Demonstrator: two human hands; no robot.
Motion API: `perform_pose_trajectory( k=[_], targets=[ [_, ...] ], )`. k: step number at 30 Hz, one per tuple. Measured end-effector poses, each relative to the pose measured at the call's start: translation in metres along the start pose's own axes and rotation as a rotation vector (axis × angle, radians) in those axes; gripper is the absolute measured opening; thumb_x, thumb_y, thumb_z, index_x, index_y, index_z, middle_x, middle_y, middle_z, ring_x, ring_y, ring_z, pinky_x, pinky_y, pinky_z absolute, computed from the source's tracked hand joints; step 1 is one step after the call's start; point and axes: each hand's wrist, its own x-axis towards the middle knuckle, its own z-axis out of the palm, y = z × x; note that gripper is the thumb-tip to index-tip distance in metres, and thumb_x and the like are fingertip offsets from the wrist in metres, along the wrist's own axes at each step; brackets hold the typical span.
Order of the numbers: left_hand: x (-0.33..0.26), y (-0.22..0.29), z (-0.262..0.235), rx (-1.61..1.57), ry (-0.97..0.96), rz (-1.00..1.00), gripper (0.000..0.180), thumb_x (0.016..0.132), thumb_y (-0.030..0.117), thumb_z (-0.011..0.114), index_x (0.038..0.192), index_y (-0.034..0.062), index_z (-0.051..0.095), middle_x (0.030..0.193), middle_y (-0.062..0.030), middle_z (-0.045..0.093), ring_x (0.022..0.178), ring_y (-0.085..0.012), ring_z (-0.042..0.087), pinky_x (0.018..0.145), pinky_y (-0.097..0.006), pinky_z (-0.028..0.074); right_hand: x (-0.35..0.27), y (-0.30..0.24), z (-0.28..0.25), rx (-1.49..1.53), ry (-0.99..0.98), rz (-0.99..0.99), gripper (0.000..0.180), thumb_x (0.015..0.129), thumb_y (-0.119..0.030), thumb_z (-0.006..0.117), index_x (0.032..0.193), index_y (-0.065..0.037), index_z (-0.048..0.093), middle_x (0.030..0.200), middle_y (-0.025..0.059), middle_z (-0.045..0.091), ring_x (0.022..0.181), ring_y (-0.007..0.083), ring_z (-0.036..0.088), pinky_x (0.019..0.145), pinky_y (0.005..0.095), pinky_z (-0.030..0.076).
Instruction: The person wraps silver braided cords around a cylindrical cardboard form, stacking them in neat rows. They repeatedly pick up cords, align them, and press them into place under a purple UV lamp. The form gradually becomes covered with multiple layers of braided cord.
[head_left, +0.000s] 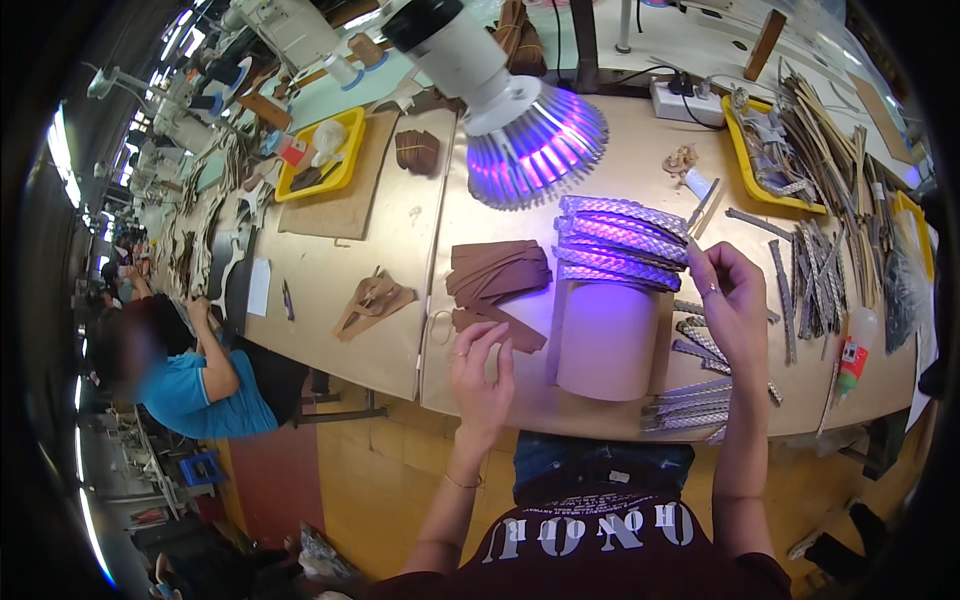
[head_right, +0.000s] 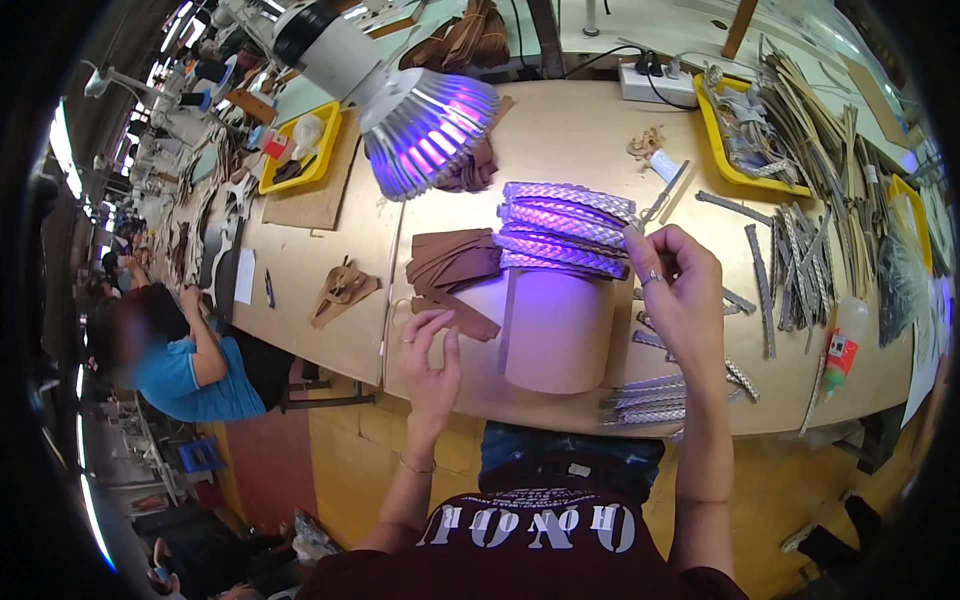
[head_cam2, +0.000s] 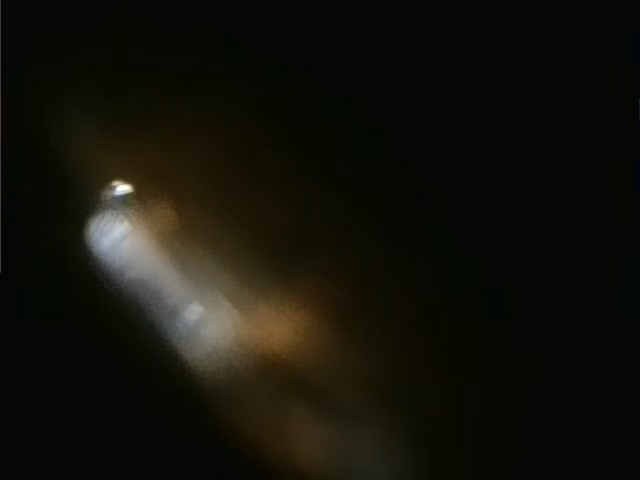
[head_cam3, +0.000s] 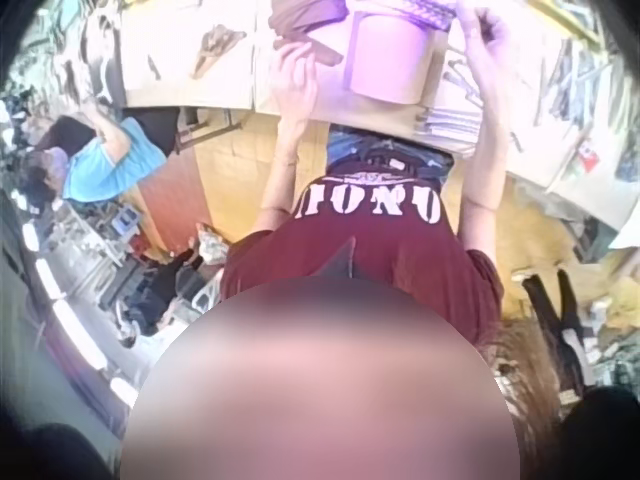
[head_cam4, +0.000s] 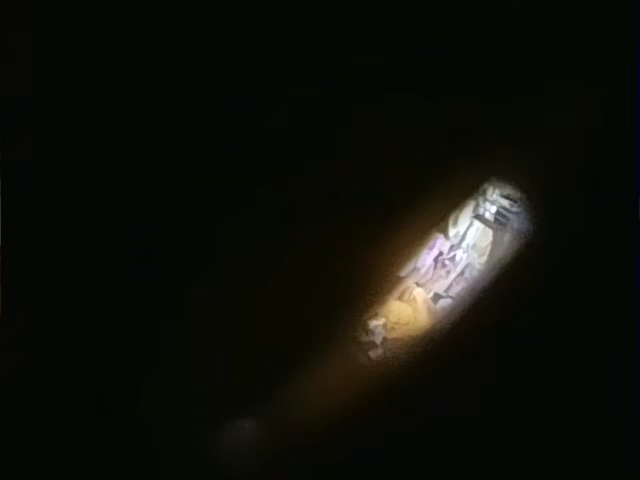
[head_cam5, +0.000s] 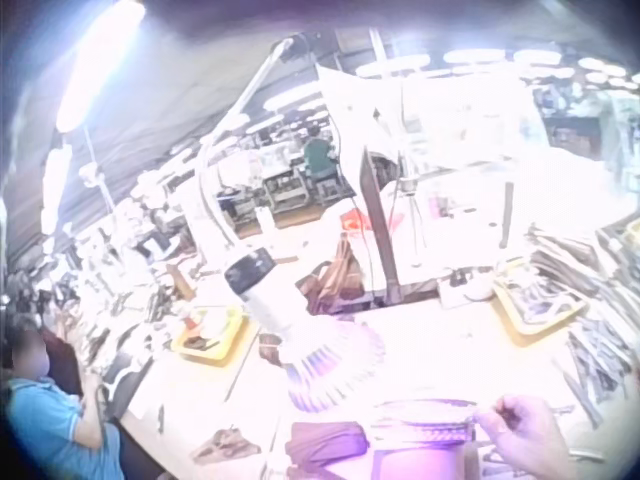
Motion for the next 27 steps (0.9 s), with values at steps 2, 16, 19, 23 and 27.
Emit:
perform_pose_trajectory(
  k=[2, 16, 19, 23, 27],
  targets=[
    [0.004, -0.015, 0.005, 0.050, -0.142, -0.023, 0.021, 0.085, 0.006, 0.070, 0.106, 0.0042, 0.069, 0.105, -0.0112, 0.063, 0.096, -0.0275, 0.062, 0.084, -0.037, 0.049, 0.000, -0.002, 0.003, -0.311, 0.129, 0.030, 0.028, 0.091, -0.024, 0.071, 0.076, -0.004, 0.058, 0.060, -0.0023, 0.046, 0.055, 0.0072, 0.038, 0.051, 0.0265, 0.032],
    [0.001, -0.043, 0.015, 0.192, -0.241, 0.350, 0.017, 0.081, 0.003, 0.071, 0.098, 0.0029, 0.071, 0.099, -0.0104, 0.063, 0.092, -0.0296, 0.062, 0.078, -0.040, 0.050, -0.105, -0.008, 0.105, -1.121, -0.892, -0.874, 0.026, 0.086, -0.029, 0.065, 0.090, -0.003, 0.063, 0.089, 0.0116, 0.061, 0.101, 0.0278, 0.054, 0.092, 0.0410, 0.038],
    [0.001, -0.047, 0.014, 0.135, -0.251, 0.323, 0.019, 0.080, 0.003, 0.070, 0.099, 0.0025, 0.069, 0.099, -0.0115, 0.063, 0.094, -0.0307, 0.062, 0.082, -0.041, 0.050, -0.113, 0.001, 0.121, -1.330, -0.841, -0.865, 0.026, 0.088, -0.022, 0.057, 0.094, 0.002, 0.062, 0.109, 0.0220, 0.062, 0.114, 0.0327, 0.051, 0.103, 0.0415, 0.034],
    [0.007, -0.054, 0.017, -0.133, -0.255, 0.097, 0.014, 0.084, 0.005, 0.068, 0.097, 0.0013, 0.067, 0.096, -0.0119, 0.063, 0.092, -0.0278, 0.063, 0.080, -0.038, 0.051, -0.104, 0.011, 0.144, -1.536, -0.639, -0.911, 0.030, 0.090, -0.022, 0.051, 0.100, 0.004, 0.060, 0.124, 0.0306, 0.058, 0.122, 0.0367, 0.050, 0.108, 0.0437, 0.030],
    [0.012, -0.059, 0.005, -0.436, -0.212, -0.240, 0.008, 0.094, 0.008, 0.061, 0.097, 0.0021, 0.065, 0.095, -0.0062, 0.063, 0.091, -0.0142, 0.060, 0.079, -0.027, 0.049, -0.107, 0.015, 0.167, -1.593, -0.732, -0.811, 0.034, 0.093, -0.027, 0.049, 0.104, 0.004, 0.059, 0.131, 0.0335, 0.054, 0.126, 0.0373, 0.049, 0.107, 0.0444, 0.031]
  ],
)
